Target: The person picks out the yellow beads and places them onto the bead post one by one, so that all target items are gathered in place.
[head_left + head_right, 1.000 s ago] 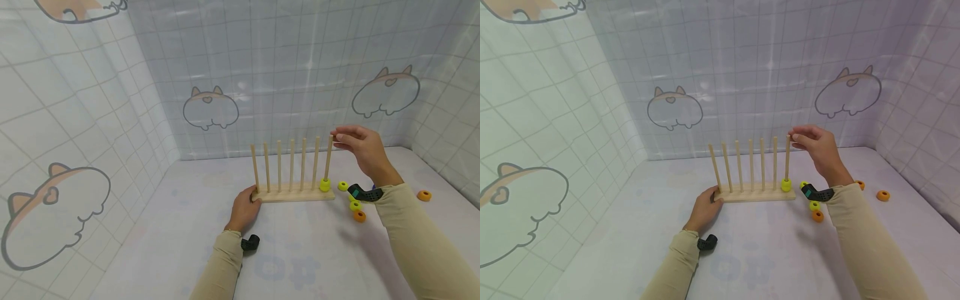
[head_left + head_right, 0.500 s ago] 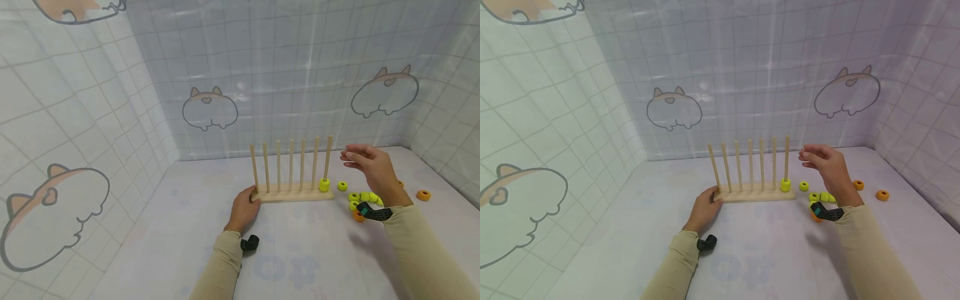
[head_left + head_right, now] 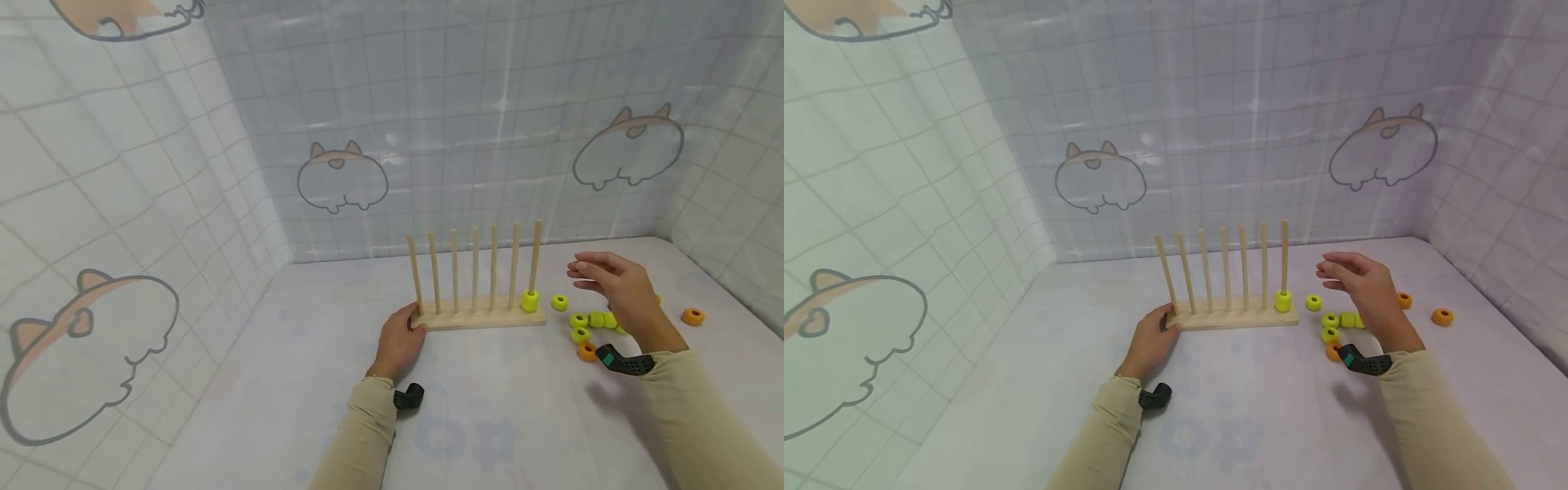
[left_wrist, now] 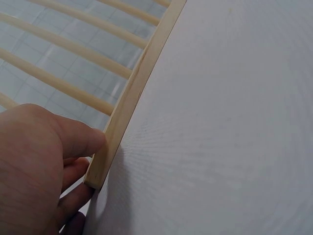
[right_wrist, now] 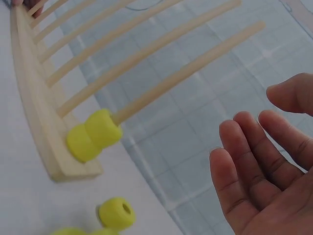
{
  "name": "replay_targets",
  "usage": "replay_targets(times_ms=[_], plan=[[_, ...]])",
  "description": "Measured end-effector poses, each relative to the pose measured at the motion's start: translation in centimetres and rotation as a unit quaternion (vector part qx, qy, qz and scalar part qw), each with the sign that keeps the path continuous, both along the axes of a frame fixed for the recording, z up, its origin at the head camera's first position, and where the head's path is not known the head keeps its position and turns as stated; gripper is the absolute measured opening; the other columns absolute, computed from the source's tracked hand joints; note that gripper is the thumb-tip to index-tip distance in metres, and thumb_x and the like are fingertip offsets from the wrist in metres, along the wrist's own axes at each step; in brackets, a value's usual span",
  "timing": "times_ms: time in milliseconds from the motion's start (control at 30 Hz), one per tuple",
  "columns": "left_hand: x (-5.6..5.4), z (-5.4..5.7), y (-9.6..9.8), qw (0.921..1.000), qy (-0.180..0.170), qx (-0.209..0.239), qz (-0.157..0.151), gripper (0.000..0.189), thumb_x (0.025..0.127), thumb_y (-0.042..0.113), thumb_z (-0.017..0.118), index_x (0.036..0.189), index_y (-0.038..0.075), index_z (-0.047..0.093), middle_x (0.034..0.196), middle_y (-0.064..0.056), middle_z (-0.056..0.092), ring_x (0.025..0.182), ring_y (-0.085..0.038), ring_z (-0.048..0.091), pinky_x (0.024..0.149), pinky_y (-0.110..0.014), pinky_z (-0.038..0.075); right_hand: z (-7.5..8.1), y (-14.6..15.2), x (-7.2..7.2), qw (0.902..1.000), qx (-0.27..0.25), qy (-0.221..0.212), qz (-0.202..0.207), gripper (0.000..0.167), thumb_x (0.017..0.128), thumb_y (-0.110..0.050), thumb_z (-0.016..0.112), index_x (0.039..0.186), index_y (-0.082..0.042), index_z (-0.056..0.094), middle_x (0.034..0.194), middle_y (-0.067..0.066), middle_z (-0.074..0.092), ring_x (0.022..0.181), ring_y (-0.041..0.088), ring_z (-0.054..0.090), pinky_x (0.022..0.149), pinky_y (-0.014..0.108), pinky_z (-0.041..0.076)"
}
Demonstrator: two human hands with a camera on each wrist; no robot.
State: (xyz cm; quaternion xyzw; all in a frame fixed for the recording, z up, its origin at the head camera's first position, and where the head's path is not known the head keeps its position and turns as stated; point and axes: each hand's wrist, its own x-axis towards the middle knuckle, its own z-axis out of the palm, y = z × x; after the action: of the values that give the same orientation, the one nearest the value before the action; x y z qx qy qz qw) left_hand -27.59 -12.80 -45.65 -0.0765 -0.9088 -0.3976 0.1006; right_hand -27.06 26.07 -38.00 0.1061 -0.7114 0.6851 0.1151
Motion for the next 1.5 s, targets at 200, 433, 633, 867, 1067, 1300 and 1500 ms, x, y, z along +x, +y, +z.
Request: replay_targets(times_ms=[200, 433, 633, 867, 1067, 1300, 1500], plan=[[0.0, -0.1, 0.0, 1.0000, -0.001, -0.001, 0.000, 0.051, 0.096, 0.016, 0.064, 0.144, 0.005, 0.054, 0.139, -0.012, 0.058, 0.130, -0.028, 0.052, 0.108, -0.042, 0.042, -0.7, 1.1, 0.6, 0.9933, 0.107, -0.022, -0.039, 0.045, 0.102, -0.033, 0.059, 0.132, 0.001, 0.056, 0.108, -0.010, 0.070, 0.097, 0.004, 0.068, 0.080, 0.018, 0.056], [0.0, 0.0, 0.0, 1.0000, -0.002, 0.001, -0.007, 0.051, 0.096, 0.016, 0.064, 0.144, 0.004, 0.053, 0.141, -0.013, 0.057, 0.132, -0.029, 0.051, 0.109, -0.042, 0.042, -1.7, 2.7, 1.0, 0.9882, 0.141, -0.035, -0.047, 0.046, 0.102, -0.036, 0.057, 0.133, -0.002, 0.056, 0.108, -0.011, 0.069, 0.095, 0.000, 0.067, 0.079, 0.017, 0.055], [0.1, 0.0, 0.0, 1.0000, -0.002, -0.001, -0.007, 0.051, 0.096, 0.016, 0.064, 0.144, 0.004, 0.053, 0.141, -0.012, 0.057, 0.132, -0.028, 0.050, 0.109, -0.042, 0.041, -2.4, 3.8, 1.3, 0.9895, 0.130, -0.047, -0.041, 0.031, 0.102, -0.029, 0.060, 0.125, -0.009, 0.059, 0.101, -0.016, 0.070, 0.091, -0.001, 0.067, 0.077, 0.016, 0.055], [0.2, 0.3, 0.0, 1.0000, -0.002, -0.001, -0.006, 0.051, 0.096, 0.015, 0.064, 0.144, 0.004, 0.053, 0.140, -0.013, 0.057, 0.132, -0.029, 0.050, 0.110, -0.042, 0.041, -2.8, 4.8, 1.8, 0.9895, 0.122, -0.062, -0.046, 0.030, 0.101, -0.028, 0.062, 0.123, -0.007, 0.060, 0.099, -0.017, 0.071, 0.090, -0.001, 0.068, 0.077, 0.016, 0.055], [0.3, 0.4, 0.1, 0.9999, -0.004, 0.003, -0.010, 0.051, 0.096, 0.014, 0.064, 0.145, 0.003, 0.052, 0.141, -0.013, 0.056, 0.133, -0.028, 0.049, 0.110, -0.041, 0.040, -3.2, 5.8, 2.2, 0.9880, 0.128, -0.070, -0.050, 0.024, 0.102, -0.027, 0.060, 0.121, -0.014, 0.059, 0.102, -0.019, 0.068, 0.091, -0.003, 0.067, 0.077, 0.014, 0.055], [0.3, 0.4, 0.1, 0.9999, -0.003, 0.007, -0.011, 0.051, 0.096, 0.014, 0.064, 0.145, 0.002, 0.052, 0.142, -0.014, 0.056, 0.134, -0.028, 0.049, 0.111, -0.041, 0.040, -3.8, 6.6, 2.2, 0.9769, 0.179, -0.084, -0.081, 0.052, 0.101, -0.035, 0.060, 0.134, 0.005, 0.052, 0.104, -0.022, 0.061, 0.090, -0.005, 0.063, 0.074, 0.011, 0.053], [0.5, 0.5, 0.1, 0.9999, -0.002, 0.007, -0.010, 0.051, 0.096, 0.014, 0.064, 0.144, 0.002, 0.053, 0.141, -0.014, 0.057, 0.133, -0.029, 0.050, 0.110, -0.041, 0.041, -4.4, 7.7, 2.4, 0.9686, 0.208, -0.100, -0.092, 0.062, 0.099, -0.043, 0.062, 0.137, 0.005, 0.051, 0.104, -0.027, 0.057, 0.087, -0.007, 0.063, 0.070, 0.010, 0.051]])
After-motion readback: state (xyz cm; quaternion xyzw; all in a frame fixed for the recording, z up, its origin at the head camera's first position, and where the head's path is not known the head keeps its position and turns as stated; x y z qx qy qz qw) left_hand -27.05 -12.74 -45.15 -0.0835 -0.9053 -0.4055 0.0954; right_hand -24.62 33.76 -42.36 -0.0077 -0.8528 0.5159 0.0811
